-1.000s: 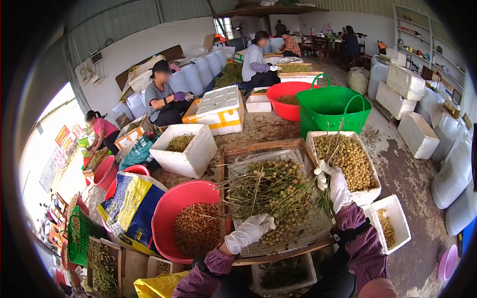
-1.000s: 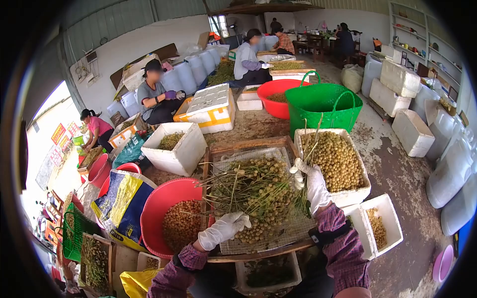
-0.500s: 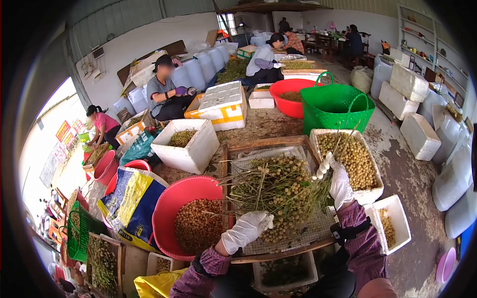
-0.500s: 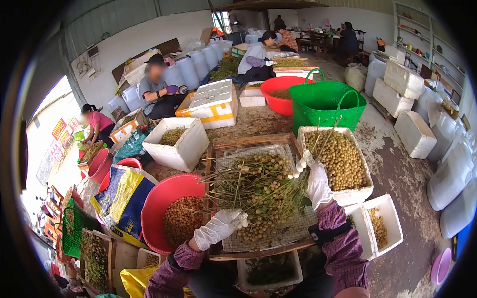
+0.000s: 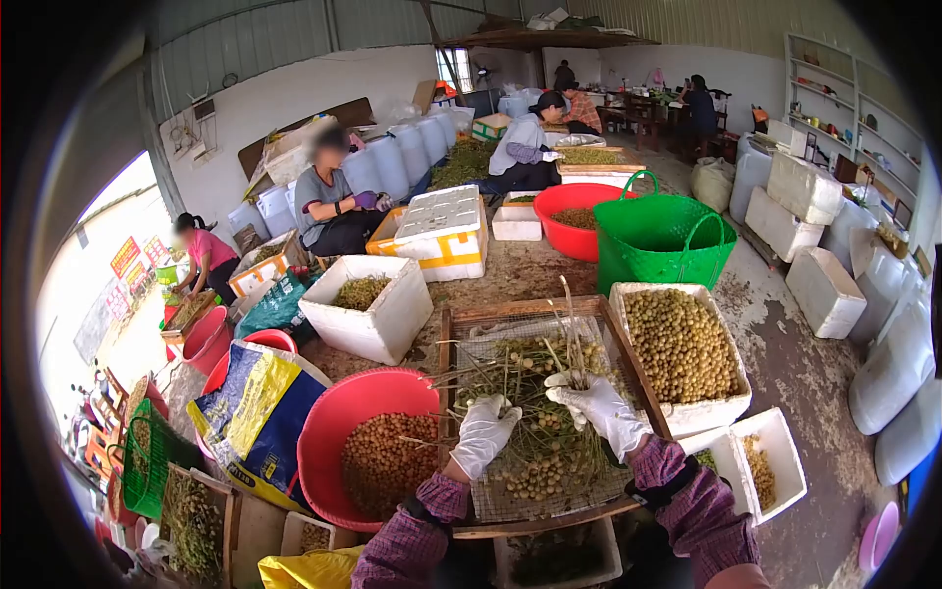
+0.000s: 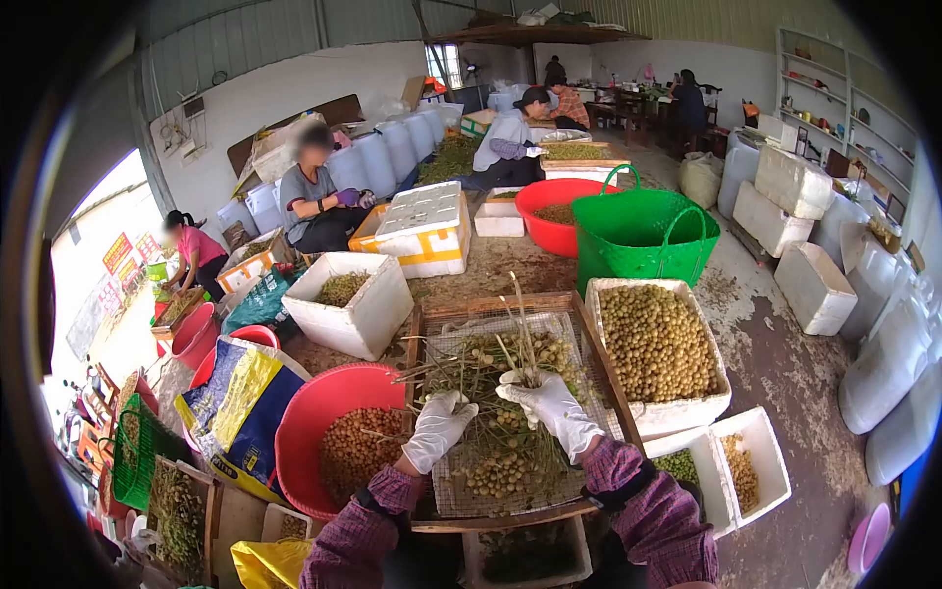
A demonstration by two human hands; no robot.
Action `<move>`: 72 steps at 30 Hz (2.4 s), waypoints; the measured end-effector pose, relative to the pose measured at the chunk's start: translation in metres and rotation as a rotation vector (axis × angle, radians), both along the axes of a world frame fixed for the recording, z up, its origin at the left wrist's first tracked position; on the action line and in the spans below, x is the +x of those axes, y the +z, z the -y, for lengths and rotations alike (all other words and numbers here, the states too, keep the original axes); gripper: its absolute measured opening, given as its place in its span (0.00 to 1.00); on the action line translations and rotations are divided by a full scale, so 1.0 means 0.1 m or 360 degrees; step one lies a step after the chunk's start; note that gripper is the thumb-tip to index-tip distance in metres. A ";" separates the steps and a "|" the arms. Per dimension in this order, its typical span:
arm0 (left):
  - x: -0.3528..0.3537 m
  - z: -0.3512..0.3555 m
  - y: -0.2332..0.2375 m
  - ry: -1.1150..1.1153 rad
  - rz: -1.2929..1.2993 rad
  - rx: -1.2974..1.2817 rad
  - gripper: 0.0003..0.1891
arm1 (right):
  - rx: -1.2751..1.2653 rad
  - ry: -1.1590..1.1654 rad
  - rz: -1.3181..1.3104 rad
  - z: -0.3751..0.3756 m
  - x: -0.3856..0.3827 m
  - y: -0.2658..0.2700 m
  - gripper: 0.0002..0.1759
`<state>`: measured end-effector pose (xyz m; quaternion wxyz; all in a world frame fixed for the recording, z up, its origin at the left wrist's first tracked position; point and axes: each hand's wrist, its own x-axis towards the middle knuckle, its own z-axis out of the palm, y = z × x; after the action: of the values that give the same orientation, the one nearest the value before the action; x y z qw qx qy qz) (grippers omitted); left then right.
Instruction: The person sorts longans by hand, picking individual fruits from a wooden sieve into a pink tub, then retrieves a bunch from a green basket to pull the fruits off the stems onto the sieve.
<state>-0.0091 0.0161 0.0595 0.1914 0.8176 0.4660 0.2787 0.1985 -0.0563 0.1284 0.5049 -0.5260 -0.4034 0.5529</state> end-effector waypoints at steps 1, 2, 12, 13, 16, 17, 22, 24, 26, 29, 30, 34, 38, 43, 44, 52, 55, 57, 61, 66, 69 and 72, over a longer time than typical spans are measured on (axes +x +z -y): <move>-0.02 0.03 0.05 -0.0061 0.0144 -0.0091 0.16 | -0.0082 0.0058 0.0032 -0.03 -0.03 -0.06 0.21; -0.03 0.04 0.00 -0.0165 0.0405 -0.0238 0.14 | -0.0092 0.0081 0.0060 -0.07 -0.08 -0.10 0.24; 0.10 0.50 0.42 -0.0375 0.1101 -0.0240 0.10 | 0.0109 0.0183 0.0105 -0.14 -0.47 0.32 0.27; 0.07 0.51 0.40 -0.0284 0.1310 -0.0543 0.10 | 0.0075 0.0177 0.0035 -0.12 -0.45 0.31 0.26; 0.03 0.49 0.29 0.0113 0.1685 -0.1388 0.12 | -0.0036 0.0075 -0.0281 -0.06 -0.37 0.14 0.22; 0.03 0.49 0.26 0.0078 0.1536 -0.1346 0.12 | -0.0030 0.0038 -0.0317 -0.05 -0.32 0.00 0.19; 0.03 0.53 0.46 -0.0162 0.1181 -0.1182 0.15 | 0.0122 0.0283 -0.0452 0.04 -0.16 0.10 0.22; 0.03 0.49 0.53 -0.0336 0.1040 -0.1192 0.16 | 0.0256 0.0443 -0.0383 0.06 -0.09 0.29 0.27; 0.07 0.42 0.37 -0.0512 0.0651 -0.0918 0.17 | 0.0197 0.0604 0.0109 0.06 -0.16 0.45 0.22; 0.12 0.34 0.23 -0.0851 0.0559 -0.0887 0.22 | 0.0242 0.0263 -0.0163 0.04 -0.15 0.40 0.12; 0.12 0.35 0.30 -0.1016 0.0861 -0.1136 0.22 | 0.0315 0.0192 -0.0125 0.05 -0.08 0.46 0.12; 0.15 0.63 0.74 -0.1108 0.0772 -0.1235 0.19 | 0.0384 0.0031 -0.0194 0.08 0.11 0.50 0.10; 0.31 0.61 0.38 -0.1132 0.0790 -0.1171 0.12 | 0.0383 -0.0101 0.0004 0.06 0.17 0.44 0.12; 0.26 0.66 -0.03 -0.1016 0.0855 -0.1050 0.10 | 0.0451 -0.0141 -0.0032 0.11 0.47 0.24 0.13; 0.28 0.69 -0.07 -0.1017 0.0852 -0.0854 0.10 | 0.0465 -0.0094 -0.0045 0.11 0.58 0.15 0.13; -0.03 0.60 -0.14 -0.0593 0.0221 -0.0590 0.11 | 0.0467 -0.0673 -0.0517 0.09 0.99 -0.26 0.13; -0.12 0.56 -0.17 -0.0624 -0.0030 -0.0334 0.13 | 0.0546 -0.0581 -0.0516 0.12 1.15 -0.14 0.12; 0.01 0.61 0.13 -0.0556 -0.0003 -0.0107 0.17 | 0.0527 -0.0539 -0.0506 0.15 1.01 -0.02 0.12; 0.29 0.75 0.72 -0.0638 0.0139 0.0334 0.30 | 0.0539 -0.0194 -0.0504 0.21 0.85 0.01 0.10; 0.35 0.67 0.29 -0.0674 0.0570 -0.0803 0.14 | 0.0611 -0.0337 -0.0569 0.19 0.68 0.07 0.11; 0.28 0.75 0.51 -0.0530 0.0538 -0.0976 0.12 | 0.0546 -0.0550 -0.0634 0.17 0.76 -0.01 0.11; 0.19 0.63 0.55 -0.0427 0.0027 -0.1240 0.17 | 0.0546 -0.0614 -0.0626 0.14 0.84 -0.04 0.10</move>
<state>0.0099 -0.0468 0.1141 0.5252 0.7351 0.4243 0.0608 0.2827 -0.0703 0.1247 0.7500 -0.3830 -0.2783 0.4619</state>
